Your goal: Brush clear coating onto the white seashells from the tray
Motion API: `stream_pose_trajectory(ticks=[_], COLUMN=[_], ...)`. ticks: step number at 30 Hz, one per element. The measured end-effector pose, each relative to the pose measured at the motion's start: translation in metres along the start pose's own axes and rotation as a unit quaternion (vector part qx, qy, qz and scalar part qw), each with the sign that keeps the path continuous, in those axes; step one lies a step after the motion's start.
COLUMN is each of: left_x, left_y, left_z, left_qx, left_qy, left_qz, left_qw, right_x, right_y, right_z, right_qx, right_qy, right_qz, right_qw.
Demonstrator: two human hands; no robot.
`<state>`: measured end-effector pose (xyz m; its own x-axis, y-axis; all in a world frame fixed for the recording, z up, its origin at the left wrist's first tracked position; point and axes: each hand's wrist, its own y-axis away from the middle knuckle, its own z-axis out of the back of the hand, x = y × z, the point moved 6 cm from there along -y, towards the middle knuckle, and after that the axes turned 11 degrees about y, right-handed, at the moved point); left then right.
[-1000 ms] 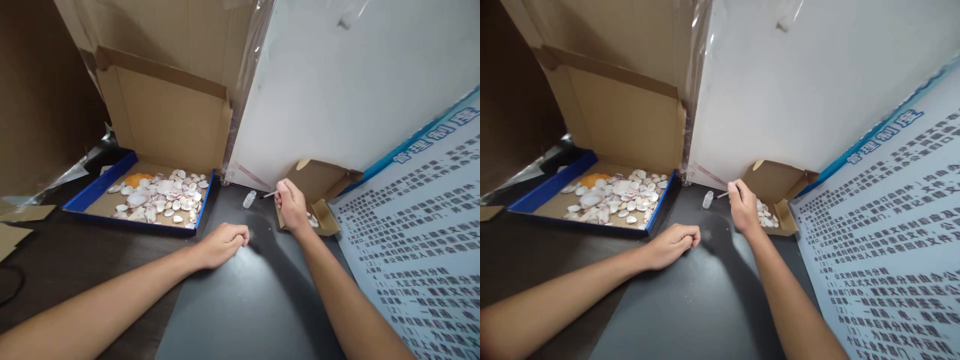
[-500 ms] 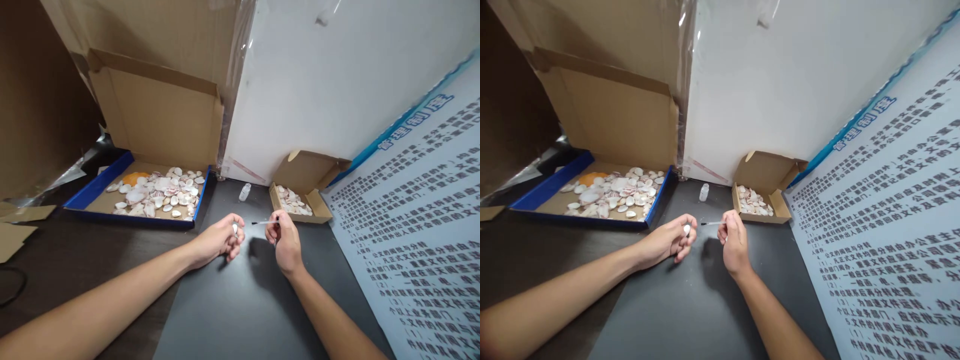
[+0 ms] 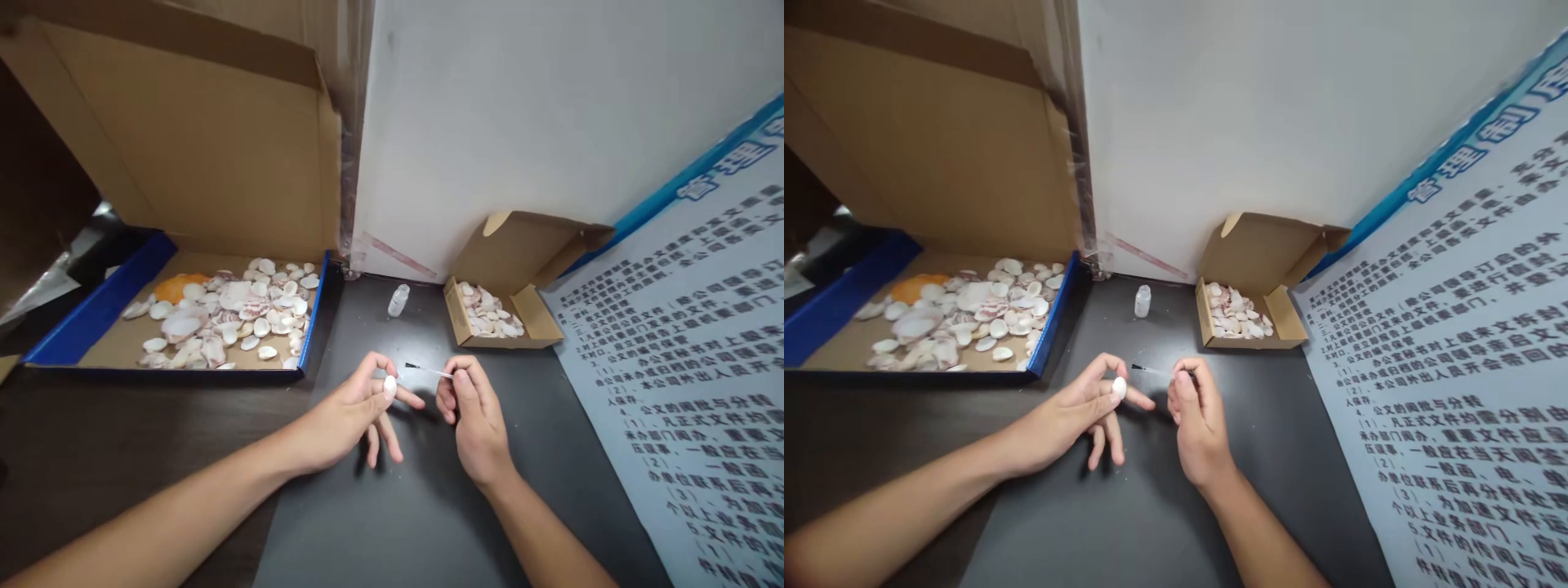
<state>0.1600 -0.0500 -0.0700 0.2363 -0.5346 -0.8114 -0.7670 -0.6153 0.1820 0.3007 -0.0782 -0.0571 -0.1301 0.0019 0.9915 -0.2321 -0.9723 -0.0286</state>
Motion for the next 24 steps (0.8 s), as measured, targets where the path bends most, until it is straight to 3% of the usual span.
stream_pose_trajectory(ticks=[8, 16, 24], left_x=[-0.006, -0.006, -0.011], left_y=[-0.001, 0.002, 0.003], left_z=[0.005, 0.008, 0.011], left_qx=[-0.032, -0.056, -0.079], left_qy=[0.037, -0.023, -0.062], left_qz=[0.005, 0.039, -0.018], left_qw=[0.999, 0.997, 0.995], right_x=[-0.012, -0.013, -0.009], right_y=[0.0, 0.005, 0.005], right_z=[0.012, 0.017, 0.013], right_qx=[0.034, 0.049, 0.063], right_qy=[0.1, 0.176, 0.187], right_qz=[0.0, -0.001, 0.011], right_qw=[0.994, 0.983, 0.98])
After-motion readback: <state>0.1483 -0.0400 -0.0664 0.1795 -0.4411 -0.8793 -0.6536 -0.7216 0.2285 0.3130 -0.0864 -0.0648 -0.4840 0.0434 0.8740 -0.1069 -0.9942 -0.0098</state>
